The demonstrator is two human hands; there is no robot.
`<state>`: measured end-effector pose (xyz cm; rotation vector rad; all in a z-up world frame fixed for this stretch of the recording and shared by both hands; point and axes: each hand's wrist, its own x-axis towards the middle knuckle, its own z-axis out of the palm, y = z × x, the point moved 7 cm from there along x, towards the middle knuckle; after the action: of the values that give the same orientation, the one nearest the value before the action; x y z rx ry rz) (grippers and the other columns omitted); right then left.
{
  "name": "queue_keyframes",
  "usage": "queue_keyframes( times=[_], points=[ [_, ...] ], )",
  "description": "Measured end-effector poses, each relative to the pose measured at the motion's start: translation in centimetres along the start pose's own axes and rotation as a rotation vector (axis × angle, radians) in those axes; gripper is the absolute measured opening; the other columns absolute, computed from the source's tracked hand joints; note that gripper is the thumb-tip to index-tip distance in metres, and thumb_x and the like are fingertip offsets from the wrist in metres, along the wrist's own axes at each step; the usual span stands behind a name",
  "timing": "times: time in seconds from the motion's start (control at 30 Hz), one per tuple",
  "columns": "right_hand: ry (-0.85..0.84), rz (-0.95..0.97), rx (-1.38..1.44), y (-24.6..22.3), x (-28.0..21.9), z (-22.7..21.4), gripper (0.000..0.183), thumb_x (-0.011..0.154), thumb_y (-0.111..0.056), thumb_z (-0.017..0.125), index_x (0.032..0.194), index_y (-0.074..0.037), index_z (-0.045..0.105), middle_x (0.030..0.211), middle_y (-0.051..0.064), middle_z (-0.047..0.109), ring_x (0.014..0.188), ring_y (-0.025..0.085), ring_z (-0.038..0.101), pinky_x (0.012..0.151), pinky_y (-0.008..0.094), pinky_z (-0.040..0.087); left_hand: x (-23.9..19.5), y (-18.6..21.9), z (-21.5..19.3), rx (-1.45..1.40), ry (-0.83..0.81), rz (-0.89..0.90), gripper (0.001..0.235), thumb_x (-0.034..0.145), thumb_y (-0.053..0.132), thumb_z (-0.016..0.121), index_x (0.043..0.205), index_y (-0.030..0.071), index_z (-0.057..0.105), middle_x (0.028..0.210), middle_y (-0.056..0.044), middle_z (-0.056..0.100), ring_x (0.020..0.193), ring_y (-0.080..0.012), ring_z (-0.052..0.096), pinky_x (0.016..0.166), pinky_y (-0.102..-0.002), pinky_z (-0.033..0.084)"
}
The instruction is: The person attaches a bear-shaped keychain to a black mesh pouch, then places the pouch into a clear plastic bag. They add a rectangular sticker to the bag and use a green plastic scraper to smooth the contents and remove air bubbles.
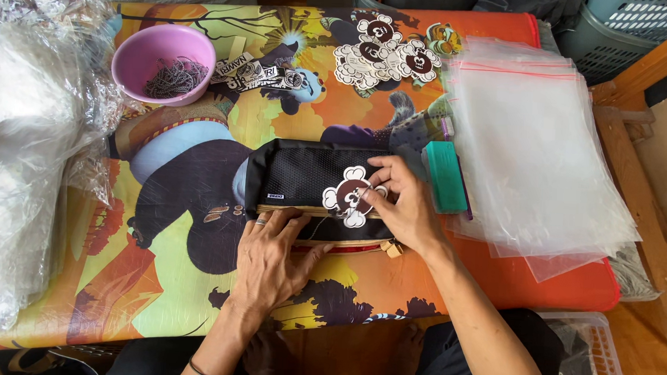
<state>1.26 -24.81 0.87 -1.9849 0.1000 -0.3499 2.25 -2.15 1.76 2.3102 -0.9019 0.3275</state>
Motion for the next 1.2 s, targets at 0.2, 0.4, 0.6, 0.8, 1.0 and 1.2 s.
queue_keyframes(
  times=[0.2, 0.4, 0.6, 0.8, 1.0, 1.2],
  points=[
    [0.03, -0.003, 0.003, 2.0, 1.1, 0.1, 0.043, 0.084, -0.002, 0.077, 0.125, -0.004, 0.063, 0.093, 0.013, 0.074, 0.073, 0.018, 0.071, 0.055, 0.025, 0.053, -0.4, -0.4, 0.5, 0.043, -0.003, 0.061, 0.037, 0.087, 0.039, 0.075, 0.11, 0.01, 0.074, 0.108, -0.01, 0.068, 0.106, -0.0309, 0.065, 0.083, -0.04, 0.047],
    [0.116, -0.084, -0.054, 1.6, 1.2, -0.6, 0.036, 0.09, -0.007, 0.076, 0.124, -0.001, 0.064, 0.107, 0.021, 0.074, 0.094, 0.029, 0.076, 0.073, 0.034, 0.06, -0.6, -1.2, 0.5, 0.048, -0.062, 0.138, 0.029, 0.086, 0.034, 0.073, 0.108, 0.015, 0.073, 0.109, -0.009, 0.067, 0.105, -0.03, 0.066, 0.081, -0.04, 0.048],
    [0.056, -0.216, -0.419, -3.4, -0.2, -1.5, 0.047, 0.086, -0.032, 0.083, 0.123, -0.007, 0.067, 0.109, 0.018, 0.073, 0.104, 0.036, 0.072, 0.091, 0.051, 0.055, -0.7, -1.2, 0.4, 0.023, -0.078, 0.15, 0.027, 0.086, 0.03, 0.073, 0.109, 0.014, 0.073, 0.112, -0.011, 0.067, 0.105, -0.0317, 0.066, 0.08, -0.041, 0.048],
    [-0.17, -0.217, -0.624, -3.9, -0.8, 0.1, 0.07, 0.082, -0.034, 0.083, 0.142, -0.011, 0.056, 0.124, 0.02, 0.068, 0.116, 0.043, 0.064, 0.094, 0.056, 0.049, -1.0, -1.5, 0.7, 0.041, -0.083, 0.17, 0.026, 0.088, 0.031, 0.072, 0.108, 0.015, 0.073, 0.112, -0.01, 0.066, 0.107, -0.0301, 0.065, 0.081, -0.04, 0.047],
    [-0.19, -0.247, -0.612, -2.4, -0.8, 0.3, 0.062, 0.089, -0.028, 0.075, 0.145, -0.012, 0.052, 0.138, 0.02, 0.062, 0.128, 0.042, 0.058, 0.104, 0.057, 0.044, -1.0, -1.4, 0.6, 0.032, -0.078, 0.178, 0.025, 0.088, 0.03, 0.071, 0.108, 0.014, 0.073, 0.113, -0.012, 0.067, 0.107, -0.0315, 0.066, 0.08, -0.042, 0.047],
    [-0.13, -0.285, -0.695, -1.2, -0.6, 0.5, 0.045, 0.097, -0.025, 0.065, 0.14, -0.016, 0.057, 0.134, 0.013, 0.065, 0.125, 0.035, 0.063, 0.101, 0.052, 0.048, -1.1, -1.2, 0.4, 0.052, -0.074, 0.202, 0.023, 0.089, 0.026, 0.07, 0.108, 0.013, 0.073, 0.113, -0.011, 0.068, 0.108, -0.0303, 0.066, 0.08, -0.04, 0.048]
  ],
)
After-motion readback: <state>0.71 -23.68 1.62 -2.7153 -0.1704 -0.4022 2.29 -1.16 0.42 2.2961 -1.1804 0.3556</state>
